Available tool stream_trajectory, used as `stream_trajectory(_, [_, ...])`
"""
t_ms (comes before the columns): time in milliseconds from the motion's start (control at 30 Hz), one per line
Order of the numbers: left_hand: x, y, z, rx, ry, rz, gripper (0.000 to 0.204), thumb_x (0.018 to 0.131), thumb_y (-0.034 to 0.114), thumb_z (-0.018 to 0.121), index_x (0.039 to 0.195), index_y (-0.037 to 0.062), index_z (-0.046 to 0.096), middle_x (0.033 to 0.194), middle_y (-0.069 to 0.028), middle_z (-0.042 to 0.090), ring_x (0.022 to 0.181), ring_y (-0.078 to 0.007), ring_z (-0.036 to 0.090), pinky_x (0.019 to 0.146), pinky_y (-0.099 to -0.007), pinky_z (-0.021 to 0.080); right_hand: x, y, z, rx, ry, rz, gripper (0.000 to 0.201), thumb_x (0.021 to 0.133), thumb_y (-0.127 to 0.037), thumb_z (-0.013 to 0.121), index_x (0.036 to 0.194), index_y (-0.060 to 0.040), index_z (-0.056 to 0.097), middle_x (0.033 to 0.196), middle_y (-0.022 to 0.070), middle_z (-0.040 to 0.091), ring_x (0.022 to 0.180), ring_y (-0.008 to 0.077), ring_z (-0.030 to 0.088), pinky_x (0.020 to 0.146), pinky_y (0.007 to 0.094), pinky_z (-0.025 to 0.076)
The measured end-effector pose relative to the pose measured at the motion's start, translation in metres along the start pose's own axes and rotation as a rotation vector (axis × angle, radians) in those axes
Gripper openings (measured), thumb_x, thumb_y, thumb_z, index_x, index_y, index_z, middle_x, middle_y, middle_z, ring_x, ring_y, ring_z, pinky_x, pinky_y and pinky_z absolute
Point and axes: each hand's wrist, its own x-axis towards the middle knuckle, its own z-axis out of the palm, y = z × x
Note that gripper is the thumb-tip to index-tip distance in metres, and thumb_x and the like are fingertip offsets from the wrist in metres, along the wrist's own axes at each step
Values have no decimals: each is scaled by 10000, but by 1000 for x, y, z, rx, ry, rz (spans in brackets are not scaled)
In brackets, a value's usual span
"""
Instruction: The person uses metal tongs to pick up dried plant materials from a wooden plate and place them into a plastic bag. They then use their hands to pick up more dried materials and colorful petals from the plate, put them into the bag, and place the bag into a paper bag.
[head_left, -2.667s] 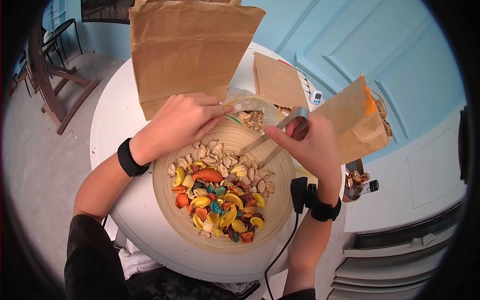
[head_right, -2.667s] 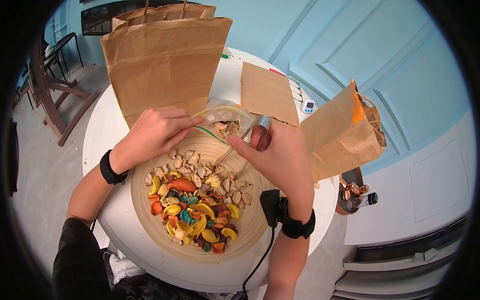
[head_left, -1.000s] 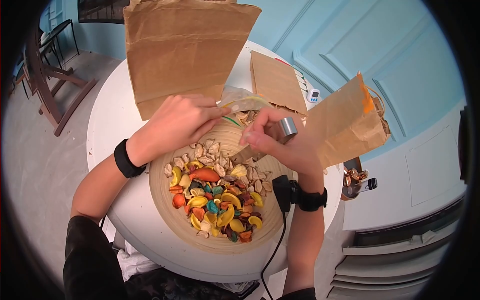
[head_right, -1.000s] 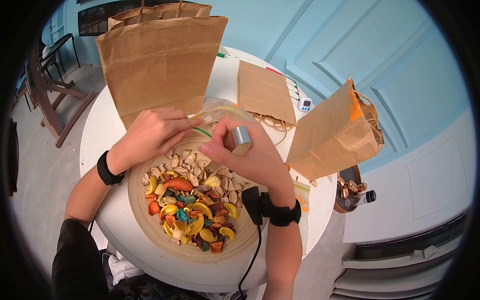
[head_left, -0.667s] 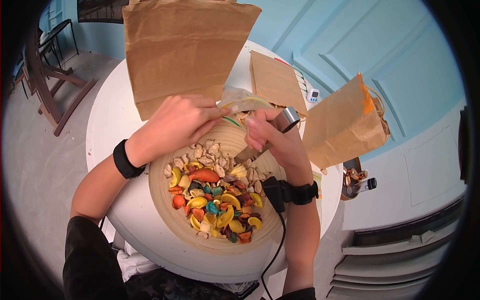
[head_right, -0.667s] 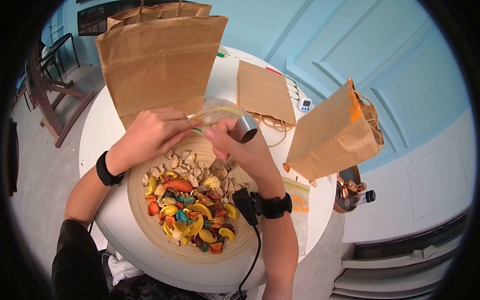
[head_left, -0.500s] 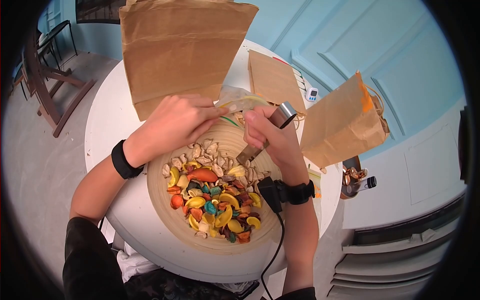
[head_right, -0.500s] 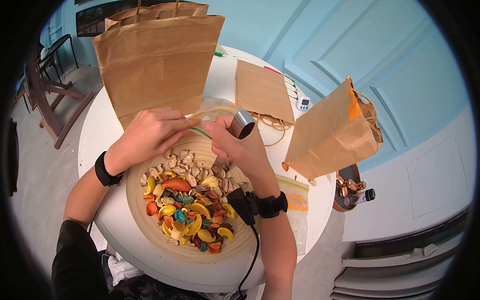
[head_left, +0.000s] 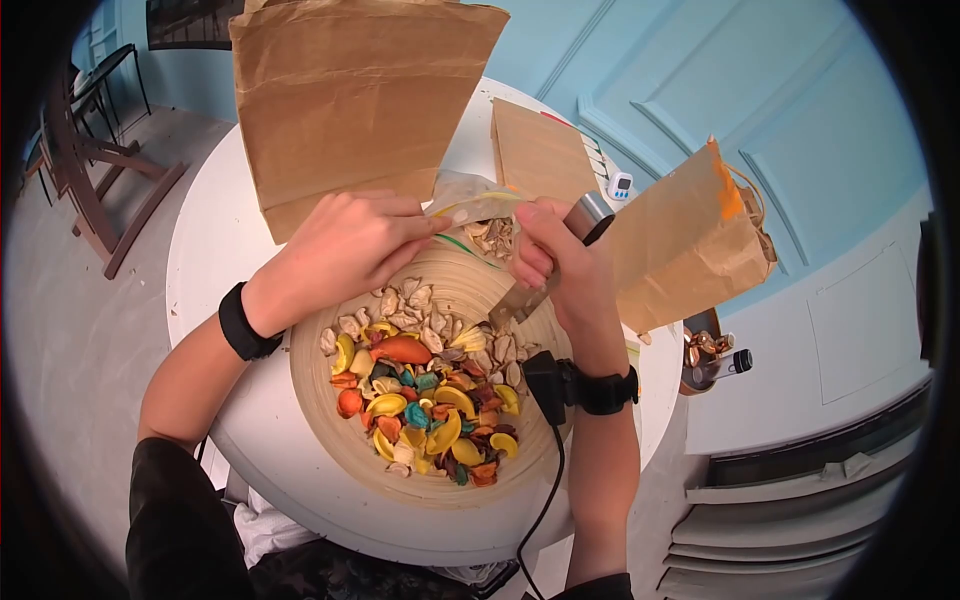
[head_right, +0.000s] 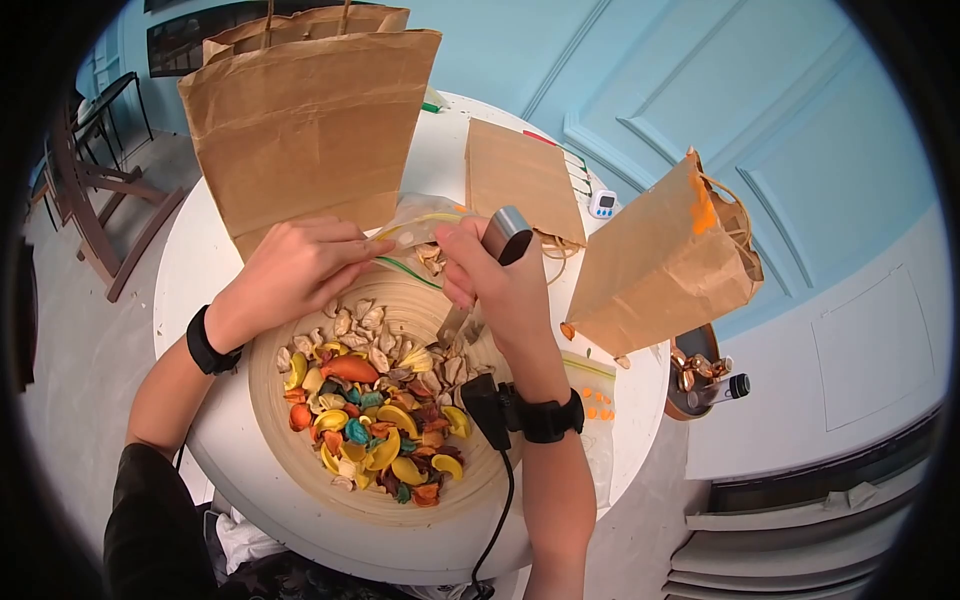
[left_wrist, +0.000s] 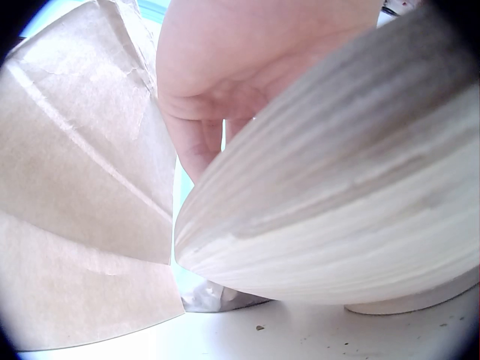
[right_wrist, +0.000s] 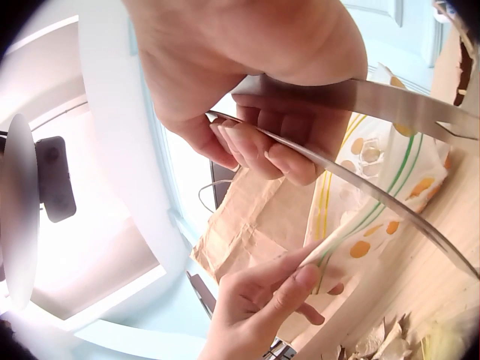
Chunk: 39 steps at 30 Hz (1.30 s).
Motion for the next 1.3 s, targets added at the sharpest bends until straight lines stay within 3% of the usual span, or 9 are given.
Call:
stream_trajectory(100, [0, 0, 0, 3, 3, 4, 370, 911, 109, 676, 1276, 120, 735, 911, -96, 692, 812, -306, 650, 724, -424, 526, -4, -6, 10, -73, 21, 27, 323, 949, -182, 717, 706, -68, 538, 584, -34, 463, 484, 53, 400, 460, 238, 322])
stream_trajectory(200, [0, 0, 0, 7, -2, 2, 372, 911, 109, 675, 1278, 122, 734, 915, -94, 694, 815, -305, 652, 722, -423, 527, -2, 2, 11, -154, -19, 41, 315, 982, -138, 649, 701, -86, 515, 579, -42, 390, 490, 66, 352, 478, 246, 320])
stream_trajectory(500, [0, -1, 2, 12, 1, 6, 392, 905, 106, 675, 1294, 130, 728, 910, -91, 692, 813, -302, 651, 720, -423, 528, 0, 4, 19, -53, 100, 16, 386, 990, -143, 616, 654, -124, 426, 546, -57, 348, 451, 49, 284, 428, 252, 228])
stream_trajectory(600, [0, 0, 1, 13, -2, 3, 396, 906, 105, 674, 1298, 133, 727, 906, -92, 689, 809, -301, 648, 720, -422, 527, 3, 9, 7, 33, 29, 24, 316, 965, -150, 657, 693, -80, 513, 557, -50, 421, 455, 36, 326, 420, 239, 251])
stream_trajectory(800, [0, 0, 0, 17, -10, 21, 376, 908, 109, 674, 1278, 130, 738, 898, -94, 685, 813, -299, 648, 719, -420, 527, 0, 1, 5, 118, 66, -5, 398, 971, -151, 643, 638, -130, 425, 516, -56, 356, 408, 55, 298, 402, 259, 225])
stream_trajectory(1067, [-2, 4, -4, 39, -40, 80, 341, 904, 146, 695, 1238, 162, 759, 955, -58, 691, 860, -277, 658, 719, -405, 540, -11, -38, -9, 218, 98, -116, 506, 1012, -210, 549, 587, -177, 275, 490, -38, 268, 397, 97, 234, 411, 299, 199])
stream_trajectory(1300, [-3, 7, -7, 89, -51, 117, 350, 901, 166, 706, 1244, 213, 762, 1014, -30, 691, 915, -251, 661, 722, -396, 555, 0, -18, -11, 223, 222, -433, 470, 1033, -200, 526, 616, -155, 312, 511, -19, 309, 417, 112, 298, 437, 303, 270])
